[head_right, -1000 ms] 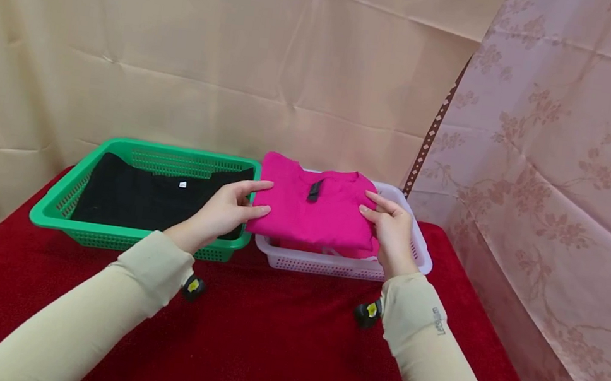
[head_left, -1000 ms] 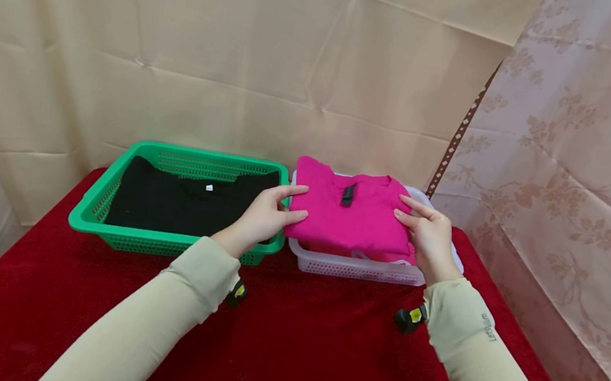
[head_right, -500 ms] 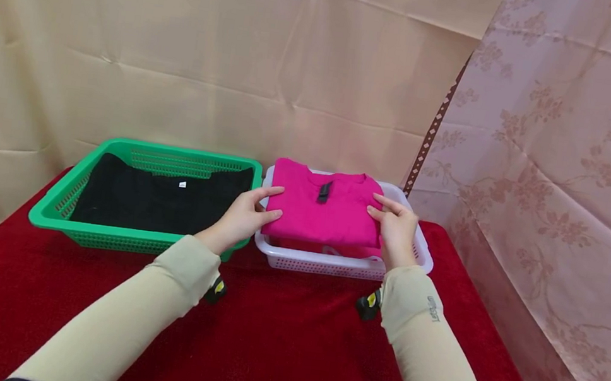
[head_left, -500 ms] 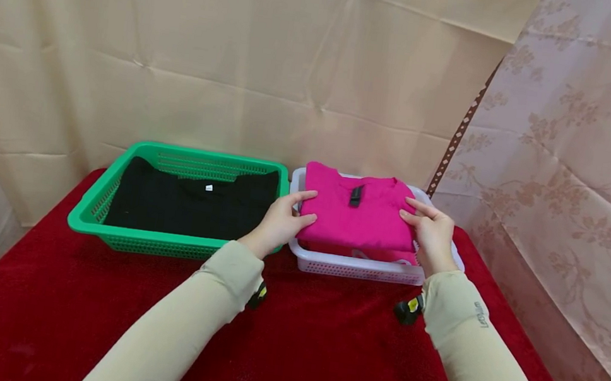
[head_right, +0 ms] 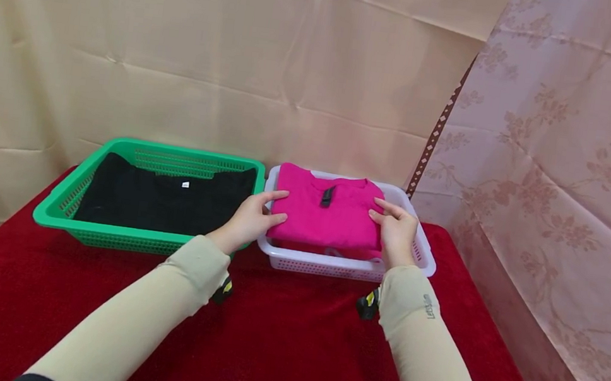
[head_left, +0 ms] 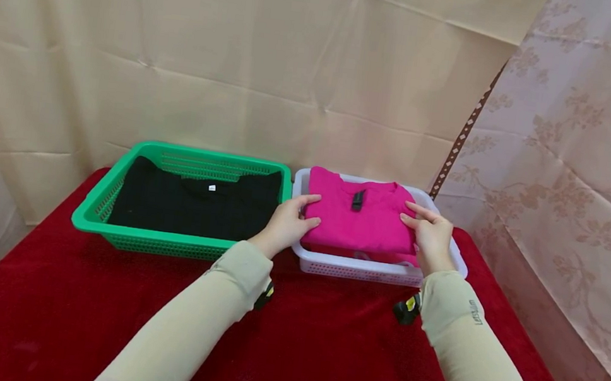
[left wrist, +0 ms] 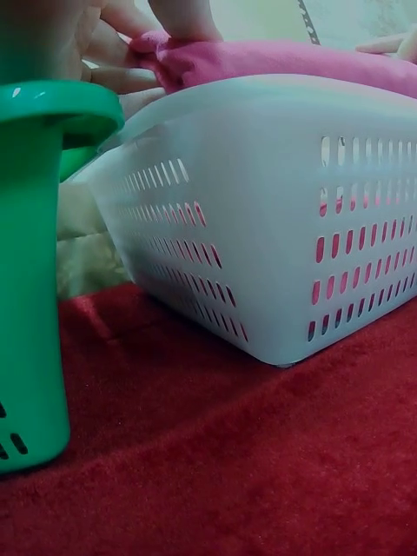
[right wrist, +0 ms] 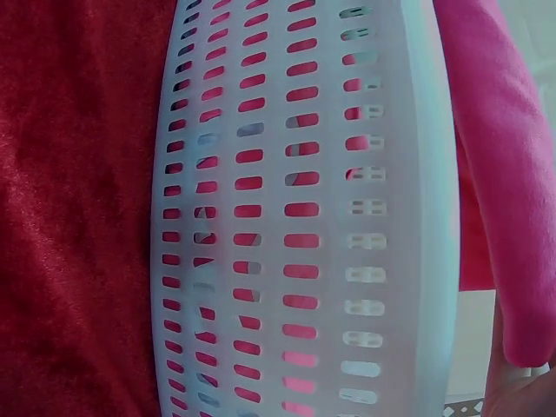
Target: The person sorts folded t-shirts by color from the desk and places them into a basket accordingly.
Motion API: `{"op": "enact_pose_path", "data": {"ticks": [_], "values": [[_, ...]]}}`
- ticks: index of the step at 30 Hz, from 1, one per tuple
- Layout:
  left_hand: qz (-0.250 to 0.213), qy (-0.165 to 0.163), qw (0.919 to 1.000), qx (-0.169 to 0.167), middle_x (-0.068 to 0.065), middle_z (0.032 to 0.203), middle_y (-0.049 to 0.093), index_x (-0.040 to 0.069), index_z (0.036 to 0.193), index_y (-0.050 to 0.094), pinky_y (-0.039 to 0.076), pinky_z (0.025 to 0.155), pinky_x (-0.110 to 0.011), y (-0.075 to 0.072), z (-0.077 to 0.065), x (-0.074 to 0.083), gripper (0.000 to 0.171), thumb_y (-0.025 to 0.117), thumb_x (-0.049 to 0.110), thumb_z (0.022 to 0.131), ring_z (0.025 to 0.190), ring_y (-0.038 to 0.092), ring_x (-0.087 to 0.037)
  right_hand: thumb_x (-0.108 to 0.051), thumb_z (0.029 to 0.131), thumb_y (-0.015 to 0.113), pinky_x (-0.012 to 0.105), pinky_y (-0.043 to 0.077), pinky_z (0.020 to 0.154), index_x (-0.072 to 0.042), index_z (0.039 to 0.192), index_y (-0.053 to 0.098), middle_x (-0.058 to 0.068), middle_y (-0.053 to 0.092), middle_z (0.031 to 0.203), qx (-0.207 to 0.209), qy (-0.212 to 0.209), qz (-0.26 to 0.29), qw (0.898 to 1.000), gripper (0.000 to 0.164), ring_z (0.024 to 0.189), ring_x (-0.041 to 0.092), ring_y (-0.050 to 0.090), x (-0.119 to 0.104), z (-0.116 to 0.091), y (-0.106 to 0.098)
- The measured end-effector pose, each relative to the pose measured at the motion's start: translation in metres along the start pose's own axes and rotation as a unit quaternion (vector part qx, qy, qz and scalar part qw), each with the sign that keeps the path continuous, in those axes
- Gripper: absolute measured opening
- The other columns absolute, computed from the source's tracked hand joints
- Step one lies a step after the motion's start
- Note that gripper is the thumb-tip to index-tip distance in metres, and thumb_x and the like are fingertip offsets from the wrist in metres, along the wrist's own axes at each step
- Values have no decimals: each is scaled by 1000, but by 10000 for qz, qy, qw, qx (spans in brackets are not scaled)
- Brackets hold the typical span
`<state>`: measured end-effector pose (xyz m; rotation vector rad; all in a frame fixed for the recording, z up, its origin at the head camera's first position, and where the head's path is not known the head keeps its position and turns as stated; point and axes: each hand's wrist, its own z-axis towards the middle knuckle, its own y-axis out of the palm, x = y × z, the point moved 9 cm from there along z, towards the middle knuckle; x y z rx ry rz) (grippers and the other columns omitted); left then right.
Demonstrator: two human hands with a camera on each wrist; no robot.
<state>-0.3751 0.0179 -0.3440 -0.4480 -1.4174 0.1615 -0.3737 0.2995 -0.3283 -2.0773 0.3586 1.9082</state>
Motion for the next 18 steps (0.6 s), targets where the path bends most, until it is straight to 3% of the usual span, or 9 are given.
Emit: {"op": "enact_pose_path", "data": {"ticks": [4, 7, 11, 14, 16, 18], "values": [[173, 32, 9998, -24, -14, 135, 56, 16, 147, 48, 55, 89, -35, 2, 0, 3, 57, 67, 16, 94, 102, 57, -25, -3, 90, 68, 12, 51, 64, -9, 132, 63, 11, 57, 141, 76, -29, -105, 9999, 43, 87, 0, 59, 0, 0, -2], [240, 73, 9997, 6, -15, 132, 58, 16, 147, 49, 55, 90, -36, 1, -2, 4, 56, 67, 16, 94, 106, 57, -26, -3, 90, 68, 11, 49, 65, -7, 133, 63, 4, 65, 129, 118, -144, -226, 9996, 43, 88, -2, 56, 0, 0, -3], [240, 183, 9994, 163, -16, 125, 60, 13, 144, 52, 56, 87, -35, -4, -3, 3, 52, 67, 14, 94, 104, 58, -26, -2, 90, 67, 12, 45, 55, -6, 133, 63, -9, 70, 101, 229, -289, -503, 9981, 43, 66, -6, 51, 1, 2, -7], [137, 272, 9990, 314, -17, 121, 64, 11, 142, 55, 56, 81, -31, -9, -4, 2, 49, 66, 13, 94, 100, 60, -25, 3, 94, 58, 12, 49, 60, -2, 136, 59, -13, 68, 87, 222, -317, -469, 9981, 42, 58, -7, 56, 4, 3, -12], [54, 295, 9989, 374, -17, 116, 66, 11, 140, 56, 54, 76, -27, -11, -4, 2, 47, 66, 13, 94, 96, 62, -23, 7, 95, 49, 14, 54, 72, 2, 138, 55, -14, 67, 81, 119, -313, -299, 9990, 43, 67, -7, 63, 6, 4, -14], [-6, 276, 9988, 408, -17, 110, 69, 12, 140, 57, 51, 71, -24, -14, -5, 1, 46, 66, 14, 94, 91, 62, -21, 9, 96, 42, 15, 55, 75, 5, 140, 51, -15, 65, 76, -5, -347, -136, 9993, 45, 69, -6, 65, 8, 4, -13]]}}
